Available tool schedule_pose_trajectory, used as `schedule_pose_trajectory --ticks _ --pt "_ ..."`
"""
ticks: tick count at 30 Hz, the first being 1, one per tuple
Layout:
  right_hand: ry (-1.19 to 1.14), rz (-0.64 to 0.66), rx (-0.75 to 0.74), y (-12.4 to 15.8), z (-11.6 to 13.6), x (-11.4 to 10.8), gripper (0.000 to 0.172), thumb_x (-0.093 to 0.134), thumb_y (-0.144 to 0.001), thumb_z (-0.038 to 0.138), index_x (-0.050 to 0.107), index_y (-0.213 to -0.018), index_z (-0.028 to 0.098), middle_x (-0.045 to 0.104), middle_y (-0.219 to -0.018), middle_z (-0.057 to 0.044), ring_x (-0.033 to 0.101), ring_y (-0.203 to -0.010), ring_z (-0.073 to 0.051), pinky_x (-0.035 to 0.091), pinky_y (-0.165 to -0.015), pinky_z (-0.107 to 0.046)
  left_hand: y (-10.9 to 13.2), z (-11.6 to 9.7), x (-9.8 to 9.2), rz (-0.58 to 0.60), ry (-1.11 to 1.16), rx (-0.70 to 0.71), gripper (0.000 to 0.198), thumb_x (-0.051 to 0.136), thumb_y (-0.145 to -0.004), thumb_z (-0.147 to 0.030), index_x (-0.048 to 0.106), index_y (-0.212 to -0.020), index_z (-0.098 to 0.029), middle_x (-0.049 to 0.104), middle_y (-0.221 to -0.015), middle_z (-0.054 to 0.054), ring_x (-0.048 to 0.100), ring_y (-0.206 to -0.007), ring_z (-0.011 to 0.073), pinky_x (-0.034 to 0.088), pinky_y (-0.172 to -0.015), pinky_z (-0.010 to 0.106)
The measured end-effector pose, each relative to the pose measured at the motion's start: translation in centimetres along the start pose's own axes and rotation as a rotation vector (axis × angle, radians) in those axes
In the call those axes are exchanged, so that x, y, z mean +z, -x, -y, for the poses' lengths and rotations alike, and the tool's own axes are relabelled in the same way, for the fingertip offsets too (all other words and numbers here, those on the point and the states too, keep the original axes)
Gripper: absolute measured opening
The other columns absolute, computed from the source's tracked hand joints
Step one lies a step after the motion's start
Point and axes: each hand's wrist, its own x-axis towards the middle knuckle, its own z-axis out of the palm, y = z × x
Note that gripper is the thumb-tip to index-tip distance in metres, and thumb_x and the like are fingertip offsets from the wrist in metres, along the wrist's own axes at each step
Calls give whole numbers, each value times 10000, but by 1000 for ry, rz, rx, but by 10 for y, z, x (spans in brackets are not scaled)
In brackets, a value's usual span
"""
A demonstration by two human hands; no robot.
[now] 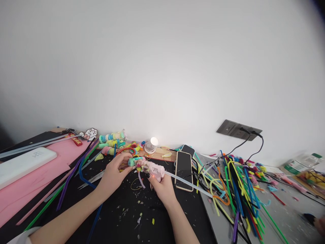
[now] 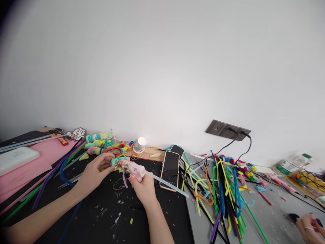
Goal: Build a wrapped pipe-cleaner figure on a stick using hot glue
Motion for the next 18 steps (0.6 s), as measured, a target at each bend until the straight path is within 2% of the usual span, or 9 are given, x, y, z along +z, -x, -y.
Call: schedule_pose_trajectory --ticks 7,13,18 --pt "163 -32 -84 1 -3 -2 180 599 -817 285 707 -728 173 649 -655 -19 568 -615 -169 475 -622 -259 0 0 1 -14 -4 21 253 664 -754 -351 589 -966 -236 668 -971 51 681 -930 269 594 -838 441" --pt "240 -7 -159 0 2 -5 137 575 -837 267 668 -786 179 640 -685 -2 557 -599 -145 425 -602 -225 -1 -2 2 6 24 6 268 667 -758 -340 589 -987 -225 668 -980 55 688 -922 260 588 -847 430" --pt "273 -10 -145 0 5 -7 149 559 -851 290 661 -827 184 656 -717 -8 582 -626 -154 426 -613 -225 0 -3 2 28 18 19 245 653 -780 -339 577 -987 -232 660 -955 52 681 -920 254 580 -837 416"
